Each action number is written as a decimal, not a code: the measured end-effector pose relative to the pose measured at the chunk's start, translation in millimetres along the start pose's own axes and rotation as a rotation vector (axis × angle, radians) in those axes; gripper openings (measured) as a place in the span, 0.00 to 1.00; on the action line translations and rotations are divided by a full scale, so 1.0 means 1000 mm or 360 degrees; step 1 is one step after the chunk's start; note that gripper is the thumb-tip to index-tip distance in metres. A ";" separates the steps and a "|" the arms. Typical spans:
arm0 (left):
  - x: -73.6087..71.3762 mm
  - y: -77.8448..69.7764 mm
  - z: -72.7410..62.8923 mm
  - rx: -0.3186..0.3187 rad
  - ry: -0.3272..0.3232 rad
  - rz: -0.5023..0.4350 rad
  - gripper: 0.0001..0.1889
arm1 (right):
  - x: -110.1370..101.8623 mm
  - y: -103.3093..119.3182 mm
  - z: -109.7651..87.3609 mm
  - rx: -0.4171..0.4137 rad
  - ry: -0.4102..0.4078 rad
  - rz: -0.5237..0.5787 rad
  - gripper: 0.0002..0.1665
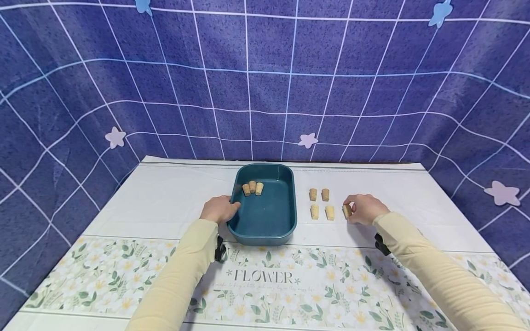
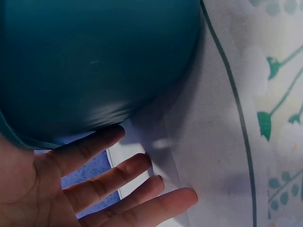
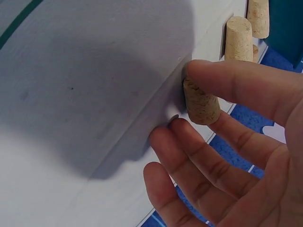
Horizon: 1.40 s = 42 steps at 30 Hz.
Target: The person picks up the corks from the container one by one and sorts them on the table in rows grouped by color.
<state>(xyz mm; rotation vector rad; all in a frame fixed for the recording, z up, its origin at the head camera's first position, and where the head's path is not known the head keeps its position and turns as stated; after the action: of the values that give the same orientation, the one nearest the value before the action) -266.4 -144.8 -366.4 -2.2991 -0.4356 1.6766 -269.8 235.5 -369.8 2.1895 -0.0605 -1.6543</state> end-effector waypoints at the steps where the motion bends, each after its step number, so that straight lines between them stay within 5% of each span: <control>1: 0.000 0.000 0.000 -0.0001 0.0001 0.0002 0.26 | 0.000 0.000 0.000 -0.0004 0.0004 0.0000 0.30; 17: 0.000 0.000 0.000 0.0000 -0.0011 0.0002 0.26 | -0.035 0.012 -0.005 -0.0033 0.0010 0.0005 0.33; 42: 0.001 0.003 0.004 0.0009 0.0004 0.0035 0.27 | -0.053 0.101 0.014 -0.0164 -0.0118 -0.0122 0.25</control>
<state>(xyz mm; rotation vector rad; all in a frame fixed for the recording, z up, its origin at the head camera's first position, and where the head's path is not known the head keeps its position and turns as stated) -269.4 -146.9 -369.4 -2.3097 -0.4063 1.6831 -278.9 152.9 -290.8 2.0782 0.0879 -1.7397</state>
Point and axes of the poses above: each hand's wrist, its own z-axis towards the middle knuckle, its own x-axis out of the palm, y = z × x, the point moved 2 cm from there along z, towards the middle knuckle, and after that the axes turned 5 degrees about y, right-handed, at the moved point
